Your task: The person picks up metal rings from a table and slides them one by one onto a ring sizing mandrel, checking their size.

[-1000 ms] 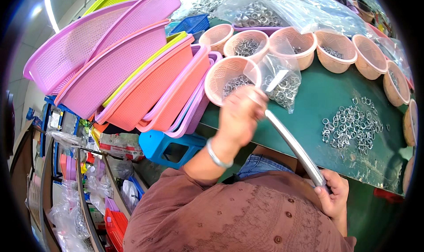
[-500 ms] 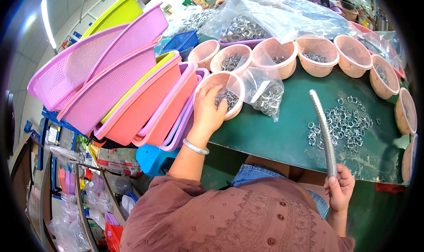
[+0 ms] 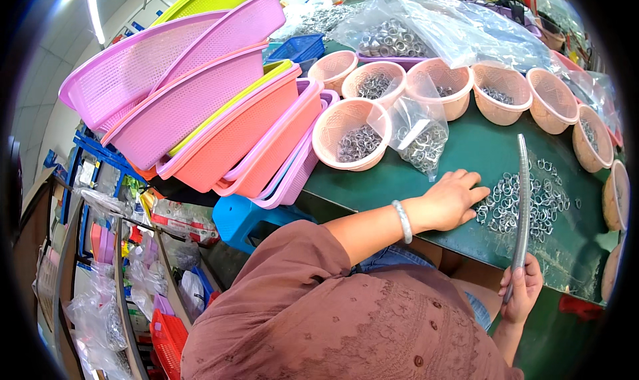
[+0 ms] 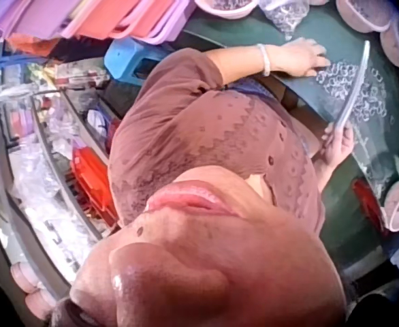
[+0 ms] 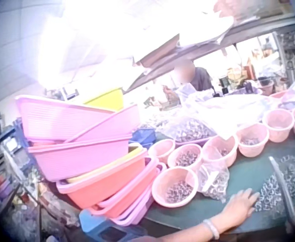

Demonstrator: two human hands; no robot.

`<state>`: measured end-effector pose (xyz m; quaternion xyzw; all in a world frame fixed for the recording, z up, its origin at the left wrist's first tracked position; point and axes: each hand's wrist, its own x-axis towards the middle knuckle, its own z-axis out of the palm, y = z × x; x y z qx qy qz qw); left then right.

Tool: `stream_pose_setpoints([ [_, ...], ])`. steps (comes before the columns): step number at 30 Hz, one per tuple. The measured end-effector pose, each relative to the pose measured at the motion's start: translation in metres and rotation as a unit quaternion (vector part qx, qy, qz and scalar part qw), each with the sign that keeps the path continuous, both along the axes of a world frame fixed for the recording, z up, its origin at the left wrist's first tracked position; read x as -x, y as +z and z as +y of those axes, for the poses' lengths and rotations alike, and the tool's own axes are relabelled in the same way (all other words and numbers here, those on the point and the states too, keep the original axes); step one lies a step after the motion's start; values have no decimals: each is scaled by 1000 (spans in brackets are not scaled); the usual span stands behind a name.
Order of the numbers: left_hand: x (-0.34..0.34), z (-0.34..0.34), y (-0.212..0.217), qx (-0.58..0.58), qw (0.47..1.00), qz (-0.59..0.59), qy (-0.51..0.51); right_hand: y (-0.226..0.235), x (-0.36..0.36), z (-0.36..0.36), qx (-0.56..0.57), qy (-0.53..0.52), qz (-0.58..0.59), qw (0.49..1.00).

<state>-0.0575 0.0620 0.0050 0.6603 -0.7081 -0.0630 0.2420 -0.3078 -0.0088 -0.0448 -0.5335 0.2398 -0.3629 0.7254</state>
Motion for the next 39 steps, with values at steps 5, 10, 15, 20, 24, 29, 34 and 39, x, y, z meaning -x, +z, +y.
stream_pose_setpoints([
  [5,6,-21,-6,-3,999,-34,14,0,3,2,3,3,3,1000],
  [10,-6,-41,0,-87,989,-84,81,17,-8,8,-18,-21,12,1000],
  [15,-27,-28,-6,21,998,26,54,24,-3,7,-52,13,-24,998],
  [20,-40,-27,-1,13,996,66,58,23,-4,5,-44,23,-51,997],
  [24,-40,-19,11,-86,987,111,81,20,-4,7,-51,18,-42,998],
  [29,-30,-19,0,-61,995,-20,81,22,-4,7,-50,17,-32,998],
  [34,-34,-22,-5,-85,968,208,111,23,-7,7,-39,16,-27,999],
  [39,-46,-13,2,-23,560,827,-45,36,-5,12,-43,76,41,995],
])
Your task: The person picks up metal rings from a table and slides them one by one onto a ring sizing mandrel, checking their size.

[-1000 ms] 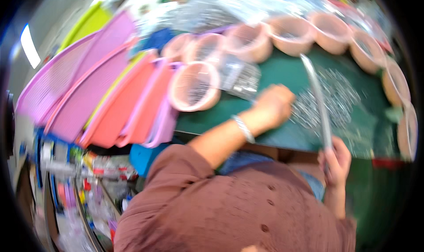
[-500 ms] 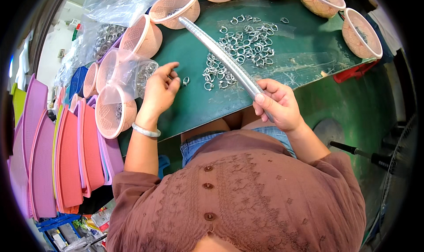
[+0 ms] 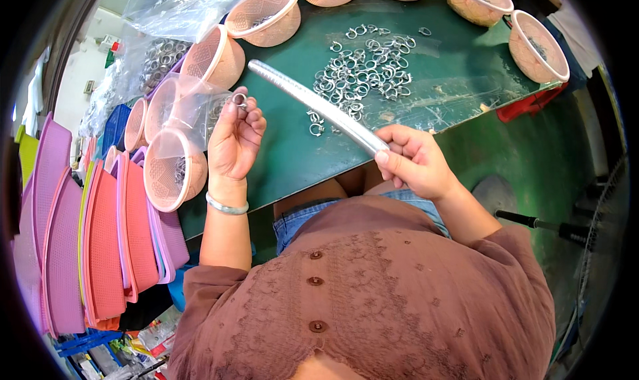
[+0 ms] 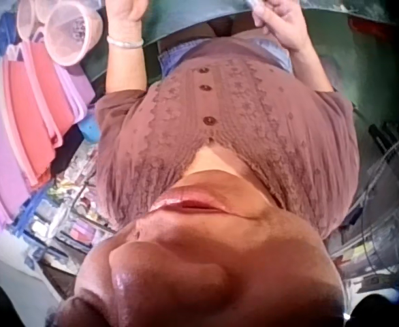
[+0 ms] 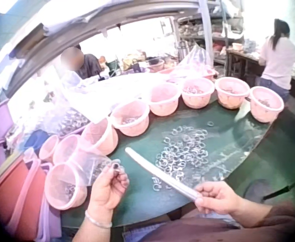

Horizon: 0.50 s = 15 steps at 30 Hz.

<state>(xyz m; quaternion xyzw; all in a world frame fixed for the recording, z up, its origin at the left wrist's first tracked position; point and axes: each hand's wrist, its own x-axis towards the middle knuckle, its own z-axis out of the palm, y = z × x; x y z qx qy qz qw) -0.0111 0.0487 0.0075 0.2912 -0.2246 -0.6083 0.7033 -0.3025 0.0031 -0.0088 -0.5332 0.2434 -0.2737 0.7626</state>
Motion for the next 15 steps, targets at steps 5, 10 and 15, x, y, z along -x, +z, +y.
stream_pose_setpoints([
  [5,-3,7,-3,72,986,137,-56,7,0,15,1,27,4,1000],
  [10,2,13,-3,79,986,138,-44,9,0,24,-1,36,49,998],
  [15,-2,17,-4,109,992,42,-54,14,-3,28,34,51,68,996],
])
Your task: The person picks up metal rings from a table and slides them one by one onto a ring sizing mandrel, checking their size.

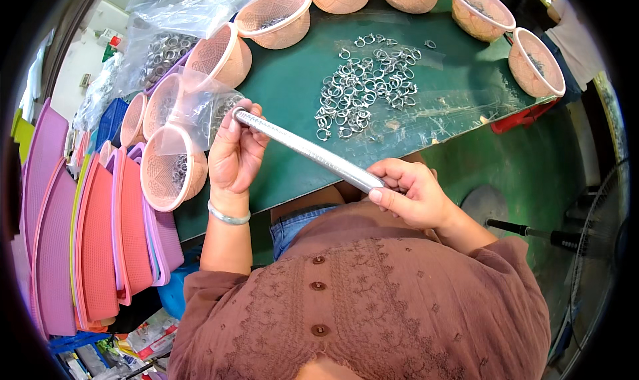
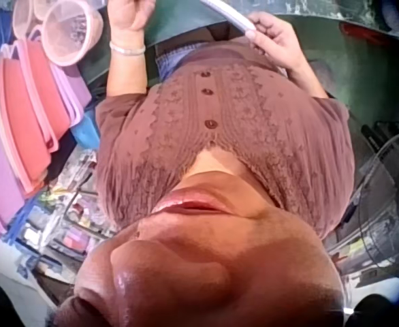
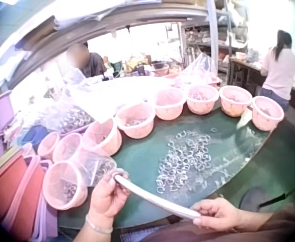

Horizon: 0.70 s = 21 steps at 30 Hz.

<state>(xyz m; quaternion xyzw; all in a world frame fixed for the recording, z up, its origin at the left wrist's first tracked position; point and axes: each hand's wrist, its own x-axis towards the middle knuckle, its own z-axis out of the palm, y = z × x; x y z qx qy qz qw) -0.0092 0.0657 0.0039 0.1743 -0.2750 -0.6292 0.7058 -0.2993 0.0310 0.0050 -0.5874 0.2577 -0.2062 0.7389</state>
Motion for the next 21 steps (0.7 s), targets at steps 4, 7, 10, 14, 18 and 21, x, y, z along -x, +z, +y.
stream_pose_setpoints([
  [4,-2,11,3,-17,982,-186,8,0,-7,1,34,5,4,999],
  [7,5,18,2,-47,981,-189,-8,-2,-8,3,45,14,27,999],
  [10,6,22,0,-47,985,-163,-10,-6,-10,5,53,6,12,999],
  [14,7,23,-1,-30,987,-160,-11,-5,-10,6,60,-2,23,998],
  [18,6,26,4,-15,979,-205,-7,-5,-10,7,88,-7,33,996],
  [21,6,29,5,-17,974,-224,2,-7,-10,10,93,-16,33,995],
])
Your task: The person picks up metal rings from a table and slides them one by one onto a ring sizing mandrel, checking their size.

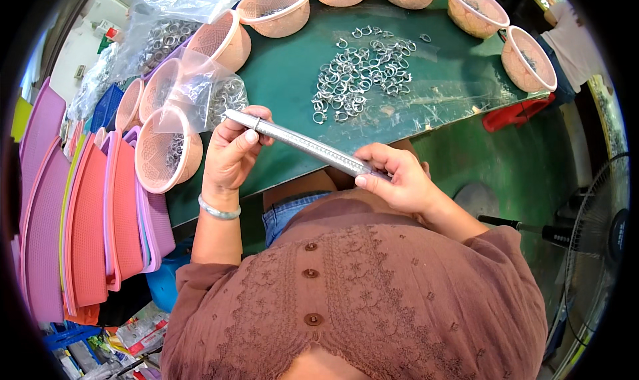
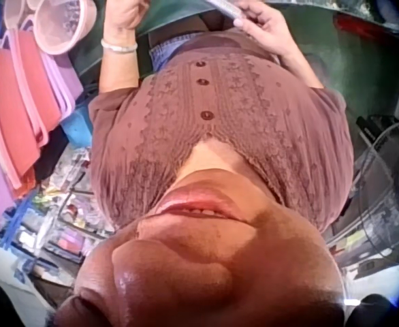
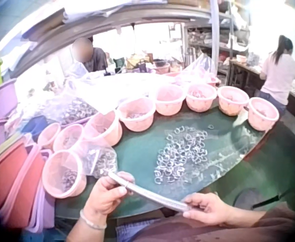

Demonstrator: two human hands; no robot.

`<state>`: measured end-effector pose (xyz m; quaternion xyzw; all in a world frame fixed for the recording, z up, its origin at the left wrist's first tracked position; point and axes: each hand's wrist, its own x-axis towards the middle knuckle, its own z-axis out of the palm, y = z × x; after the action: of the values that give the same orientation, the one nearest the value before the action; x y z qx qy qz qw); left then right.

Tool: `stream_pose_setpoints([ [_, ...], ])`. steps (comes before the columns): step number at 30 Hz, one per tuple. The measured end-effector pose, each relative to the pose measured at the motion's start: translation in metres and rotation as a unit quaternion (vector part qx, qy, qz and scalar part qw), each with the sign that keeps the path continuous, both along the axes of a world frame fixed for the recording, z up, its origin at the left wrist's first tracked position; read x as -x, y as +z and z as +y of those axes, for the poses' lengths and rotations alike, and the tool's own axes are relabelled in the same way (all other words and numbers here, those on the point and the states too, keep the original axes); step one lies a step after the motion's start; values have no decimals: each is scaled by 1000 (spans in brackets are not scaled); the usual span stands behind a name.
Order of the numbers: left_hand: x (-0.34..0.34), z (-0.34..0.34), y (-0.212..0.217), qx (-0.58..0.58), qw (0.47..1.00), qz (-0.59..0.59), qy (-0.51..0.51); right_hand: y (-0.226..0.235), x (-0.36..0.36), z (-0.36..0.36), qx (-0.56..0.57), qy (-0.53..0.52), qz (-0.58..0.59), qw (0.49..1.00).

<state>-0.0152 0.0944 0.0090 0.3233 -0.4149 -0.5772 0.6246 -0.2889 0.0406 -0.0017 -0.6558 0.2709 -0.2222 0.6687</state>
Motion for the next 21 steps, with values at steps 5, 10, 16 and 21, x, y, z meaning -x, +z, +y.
stream_pose_setpoints([
  [5,2,2,2,7,1000,-20,13,-3,0,1,23,-2,-8,1000],
  [10,4,5,1,10,999,-31,29,0,1,2,49,-6,-1,999],
  [16,8,8,21,82,985,65,138,12,-1,3,93,12,-33,995],
  [21,-42,23,83,255,867,-139,406,2,13,-4,171,1,-75,982],
])
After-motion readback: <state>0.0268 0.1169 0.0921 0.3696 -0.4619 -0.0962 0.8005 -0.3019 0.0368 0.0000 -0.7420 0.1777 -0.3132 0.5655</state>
